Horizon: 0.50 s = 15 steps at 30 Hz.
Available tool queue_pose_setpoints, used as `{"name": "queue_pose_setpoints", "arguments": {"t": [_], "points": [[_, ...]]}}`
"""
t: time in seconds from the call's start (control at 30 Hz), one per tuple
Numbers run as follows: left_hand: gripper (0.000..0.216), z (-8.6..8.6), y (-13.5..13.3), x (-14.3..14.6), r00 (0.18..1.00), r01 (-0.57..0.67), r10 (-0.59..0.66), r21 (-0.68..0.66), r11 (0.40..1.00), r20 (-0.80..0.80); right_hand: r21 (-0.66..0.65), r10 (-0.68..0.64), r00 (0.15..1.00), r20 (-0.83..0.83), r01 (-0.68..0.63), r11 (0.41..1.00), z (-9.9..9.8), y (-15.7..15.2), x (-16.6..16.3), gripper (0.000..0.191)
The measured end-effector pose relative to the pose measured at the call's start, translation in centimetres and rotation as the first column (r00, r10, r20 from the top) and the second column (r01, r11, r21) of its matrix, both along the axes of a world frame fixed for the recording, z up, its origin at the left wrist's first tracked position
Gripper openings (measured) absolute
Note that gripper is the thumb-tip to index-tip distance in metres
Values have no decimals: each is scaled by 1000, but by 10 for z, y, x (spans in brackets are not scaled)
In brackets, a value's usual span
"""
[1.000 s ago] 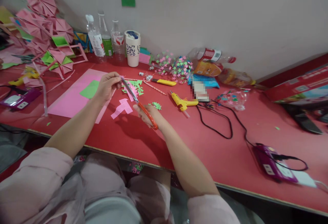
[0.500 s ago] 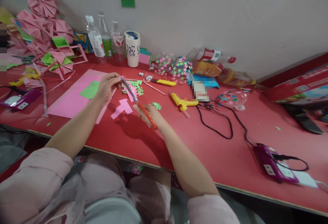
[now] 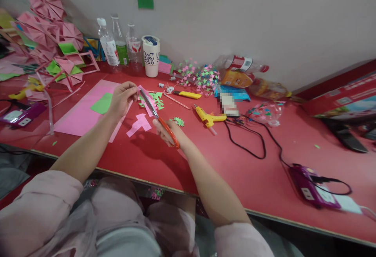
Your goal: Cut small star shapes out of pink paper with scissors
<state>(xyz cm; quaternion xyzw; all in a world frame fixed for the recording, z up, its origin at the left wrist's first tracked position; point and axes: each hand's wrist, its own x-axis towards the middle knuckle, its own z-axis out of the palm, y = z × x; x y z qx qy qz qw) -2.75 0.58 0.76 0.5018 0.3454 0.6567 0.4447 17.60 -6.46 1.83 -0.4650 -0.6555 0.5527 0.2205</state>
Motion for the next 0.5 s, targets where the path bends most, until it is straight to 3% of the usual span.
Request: {"name": "queue_pose_setpoints", "arguments": {"t": [0.17,0.5], "points": [[9,1,-3,5,1000,12,-11,17,1000,-28,15,15,998,-60,-14,1000,-2,-2,-1,43],[14,4,-8,13,993,-84,88,54,995,-81,17,26,995,-101,-24,1000,-4,-3,-2,44]]}}
